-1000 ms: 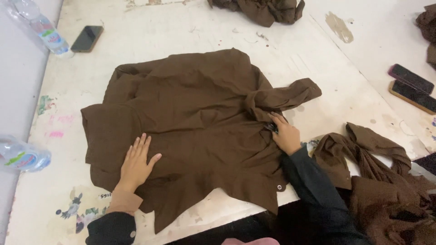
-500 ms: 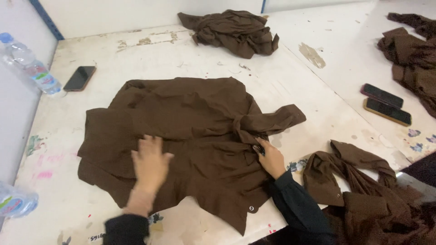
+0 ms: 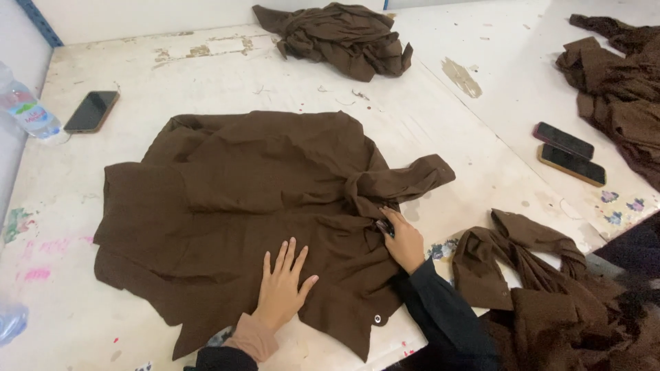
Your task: Trimming loose threads from a brown garment using small snips at a quality control workstation.
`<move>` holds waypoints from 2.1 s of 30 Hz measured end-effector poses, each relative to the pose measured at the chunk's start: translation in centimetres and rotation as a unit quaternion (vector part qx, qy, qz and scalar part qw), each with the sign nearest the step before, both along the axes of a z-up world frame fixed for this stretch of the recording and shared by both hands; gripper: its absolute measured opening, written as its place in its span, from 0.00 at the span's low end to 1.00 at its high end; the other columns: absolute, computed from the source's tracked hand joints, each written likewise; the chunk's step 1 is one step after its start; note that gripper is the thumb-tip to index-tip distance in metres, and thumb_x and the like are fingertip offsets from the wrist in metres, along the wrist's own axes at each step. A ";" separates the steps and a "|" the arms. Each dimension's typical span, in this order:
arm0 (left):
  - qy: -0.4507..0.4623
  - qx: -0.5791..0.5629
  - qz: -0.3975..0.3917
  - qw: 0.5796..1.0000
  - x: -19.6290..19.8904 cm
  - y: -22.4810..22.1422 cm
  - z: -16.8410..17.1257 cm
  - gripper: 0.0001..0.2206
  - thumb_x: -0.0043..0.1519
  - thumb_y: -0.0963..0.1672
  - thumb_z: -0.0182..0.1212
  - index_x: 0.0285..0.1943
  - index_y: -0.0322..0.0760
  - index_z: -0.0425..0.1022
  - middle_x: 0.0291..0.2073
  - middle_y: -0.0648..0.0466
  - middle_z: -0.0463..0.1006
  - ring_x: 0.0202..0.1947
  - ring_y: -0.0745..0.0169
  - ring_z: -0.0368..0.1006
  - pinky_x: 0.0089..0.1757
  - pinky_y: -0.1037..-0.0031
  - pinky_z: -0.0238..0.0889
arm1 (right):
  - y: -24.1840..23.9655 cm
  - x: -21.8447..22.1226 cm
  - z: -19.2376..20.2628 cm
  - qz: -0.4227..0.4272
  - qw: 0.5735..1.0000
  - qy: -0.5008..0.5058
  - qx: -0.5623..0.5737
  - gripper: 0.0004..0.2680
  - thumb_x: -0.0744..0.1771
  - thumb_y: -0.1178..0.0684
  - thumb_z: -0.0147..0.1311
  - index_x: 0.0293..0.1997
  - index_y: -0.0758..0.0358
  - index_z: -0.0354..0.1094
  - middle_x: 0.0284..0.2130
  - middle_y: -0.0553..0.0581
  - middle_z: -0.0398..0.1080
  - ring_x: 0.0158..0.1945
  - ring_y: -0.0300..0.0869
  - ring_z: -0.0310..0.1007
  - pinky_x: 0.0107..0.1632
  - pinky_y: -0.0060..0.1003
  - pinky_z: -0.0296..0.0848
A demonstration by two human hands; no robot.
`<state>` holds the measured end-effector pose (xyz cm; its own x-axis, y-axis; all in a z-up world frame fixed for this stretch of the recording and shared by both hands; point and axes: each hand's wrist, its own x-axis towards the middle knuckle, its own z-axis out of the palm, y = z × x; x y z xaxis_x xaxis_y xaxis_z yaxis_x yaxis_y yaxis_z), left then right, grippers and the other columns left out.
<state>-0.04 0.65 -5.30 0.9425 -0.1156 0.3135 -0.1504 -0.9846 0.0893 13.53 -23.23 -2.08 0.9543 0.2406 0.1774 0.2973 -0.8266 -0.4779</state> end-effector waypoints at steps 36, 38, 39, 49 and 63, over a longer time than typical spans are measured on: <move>0.017 0.026 0.007 1.000 0.1 0.2 1.7 0.27 0.57 0.56 0.35 0.63 0.45 0.48 0.63 0.51 0.43 0.62 0.58 0.41 0.55 0.59 0.37 | 0.3 0.3 0.7 -0.002 1.000 0.011 -0.015 0.17 0.59 0.59 0.42 0.53 0.50 0.57 0.53 0.41 0.57 0.47 0.40 0.65 0.34 0.39 0.71; 0.030 0.000 0.005 1.000 -0.1 0.2 1.7 0.27 0.57 0.55 0.37 0.63 0.45 0.48 0.63 0.52 0.43 0.62 0.58 0.40 0.55 0.59 0.35 | -0.3 0.5 -0.5 0.019 0.999 -0.040 -0.012 0.17 0.59 0.57 0.43 0.53 0.50 0.57 0.52 0.44 0.59 0.49 0.41 0.63 0.36 0.38 0.69; 0.033 0.002 -0.001 0.999 0.0 0.2 1.7 0.27 0.57 0.55 0.37 0.63 0.45 0.48 0.63 0.52 0.43 0.62 0.58 0.40 0.55 0.59 0.35 | -0.6 1.1 -1.1 0.013 0.999 -0.037 -0.011 0.17 0.59 0.57 0.43 0.53 0.50 0.57 0.52 0.44 0.59 0.49 0.41 0.63 0.36 0.38 0.69; 0.066 -0.048 -0.015 0.997 -0.2 0.2 2.3 0.25 0.59 0.54 0.35 0.62 0.42 0.49 0.62 0.47 0.45 0.62 0.53 0.42 0.55 0.54 0.34 | -3.6 4.0 -4.3 -0.045 0.989 -0.140 -0.021 0.11 0.56 0.59 0.48 0.38 0.55 0.63 0.32 0.51 0.67 0.34 0.51 0.69 0.33 0.43 0.66; 0.081 -0.062 -0.003 0.995 -0.5 0.1 1.9 0.24 0.60 0.54 0.36 0.62 0.41 0.51 0.61 0.44 0.48 0.62 0.50 0.43 0.54 0.50 0.32 | -6.8 6.4 -4.6 -0.118 0.974 -0.195 0.000 0.04 0.58 0.56 0.52 0.31 0.57 0.63 0.21 0.59 0.67 0.29 0.58 0.68 0.32 0.48 0.64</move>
<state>-0.59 0.78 -3.35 0.9812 -0.0907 0.1705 -0.1297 -0.9636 0.2338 19.88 -30.01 -6.71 0.8428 0.0230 0.5377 0.2586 -0.8935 -0.3671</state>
